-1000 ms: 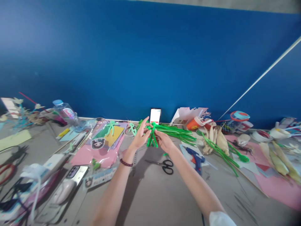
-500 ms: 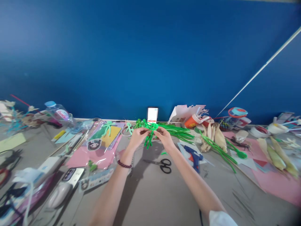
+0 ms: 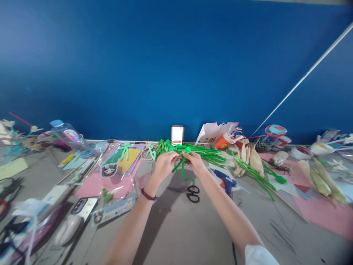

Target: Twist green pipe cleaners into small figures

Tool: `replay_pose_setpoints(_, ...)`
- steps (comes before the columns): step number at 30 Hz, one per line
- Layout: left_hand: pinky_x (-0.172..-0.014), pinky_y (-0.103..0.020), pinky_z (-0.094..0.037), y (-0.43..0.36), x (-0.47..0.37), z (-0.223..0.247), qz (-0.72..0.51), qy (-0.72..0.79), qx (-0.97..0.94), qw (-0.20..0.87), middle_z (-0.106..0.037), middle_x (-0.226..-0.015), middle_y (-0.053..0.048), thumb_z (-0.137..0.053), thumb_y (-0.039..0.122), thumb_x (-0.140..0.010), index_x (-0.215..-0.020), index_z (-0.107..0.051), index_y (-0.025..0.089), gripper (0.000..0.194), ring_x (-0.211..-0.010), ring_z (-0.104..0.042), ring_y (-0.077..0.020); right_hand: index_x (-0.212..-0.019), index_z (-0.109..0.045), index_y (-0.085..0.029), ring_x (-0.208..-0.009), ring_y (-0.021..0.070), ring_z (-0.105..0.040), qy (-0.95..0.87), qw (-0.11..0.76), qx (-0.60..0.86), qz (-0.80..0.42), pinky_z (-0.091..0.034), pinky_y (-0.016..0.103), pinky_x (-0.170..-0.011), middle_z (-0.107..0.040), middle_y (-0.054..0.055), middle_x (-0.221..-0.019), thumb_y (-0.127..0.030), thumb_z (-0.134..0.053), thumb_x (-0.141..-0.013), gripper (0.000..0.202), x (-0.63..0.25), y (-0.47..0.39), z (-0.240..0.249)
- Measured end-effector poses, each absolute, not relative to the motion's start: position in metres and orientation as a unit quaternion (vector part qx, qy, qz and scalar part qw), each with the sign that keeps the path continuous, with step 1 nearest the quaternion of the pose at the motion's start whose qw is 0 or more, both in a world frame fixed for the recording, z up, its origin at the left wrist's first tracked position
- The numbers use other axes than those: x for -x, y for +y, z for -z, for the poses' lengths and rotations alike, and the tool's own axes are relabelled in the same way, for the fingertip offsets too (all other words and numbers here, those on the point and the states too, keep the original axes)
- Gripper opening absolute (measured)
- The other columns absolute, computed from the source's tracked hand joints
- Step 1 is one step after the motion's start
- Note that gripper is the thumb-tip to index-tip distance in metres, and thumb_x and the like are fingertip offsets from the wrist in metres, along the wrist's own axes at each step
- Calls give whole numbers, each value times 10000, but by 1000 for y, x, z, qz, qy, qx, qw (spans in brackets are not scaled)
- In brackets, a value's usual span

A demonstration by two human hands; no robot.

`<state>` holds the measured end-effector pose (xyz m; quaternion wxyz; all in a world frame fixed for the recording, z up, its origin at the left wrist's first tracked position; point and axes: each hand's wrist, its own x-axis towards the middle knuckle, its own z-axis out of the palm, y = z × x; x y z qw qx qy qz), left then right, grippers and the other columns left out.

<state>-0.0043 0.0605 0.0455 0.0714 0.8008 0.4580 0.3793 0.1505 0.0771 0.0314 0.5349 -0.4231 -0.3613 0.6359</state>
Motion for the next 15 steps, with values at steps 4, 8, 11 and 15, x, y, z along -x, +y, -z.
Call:
replay_pose_setpoints(4,-652,-257,-440,60,5,-46,-381,431,-809,120,-678,-778,-48,-494,228,-868,-804,-670,194,190,-704,-608,-155,-565,-603,-157,-474,76,-451,-319,488,432,-688,-351,219,-451,-554,-27,-540,-350,-834,-441,326,-154,77,-37)
replay_pose_setpoints(8,-643,-252,-441,61,6,-51,-409,419,-786,197,-670,-738,-43,-506,267,-858,-754,-667,183,210,-689,-599,-152,-592,-614,-159,-527,87,-491,-333,486,417,-692,-378,216,-496,-581,-19,-583,-365,-827,-475,319,-155,76,-37)
replay_pose_setpoints(11,-577,-235,-429,63,6,-52,-423,443,-752,243,-659,-681,-37,-528,311,-835,-711,-662,165,234,-647,-587,-150,-651,-648,-155,-583,90,-503,-387,499,413,-656,-391,210,-545,-589,-17,-616,-412,-784,-567,303,-154,75,-35)
replay_pose_setpoints(15,-566,-233,-446,66,8,-49,-455,469,-705,276,-670,-697,-38,-549,346,-810,-721,-667,158,240,-650,-602,-155,-795,-686,-160,-630,100,-519,-435,489,371,-658,-431,228,-602,-635,13,-741,-482,-722,-624,366,-152,75,-35)
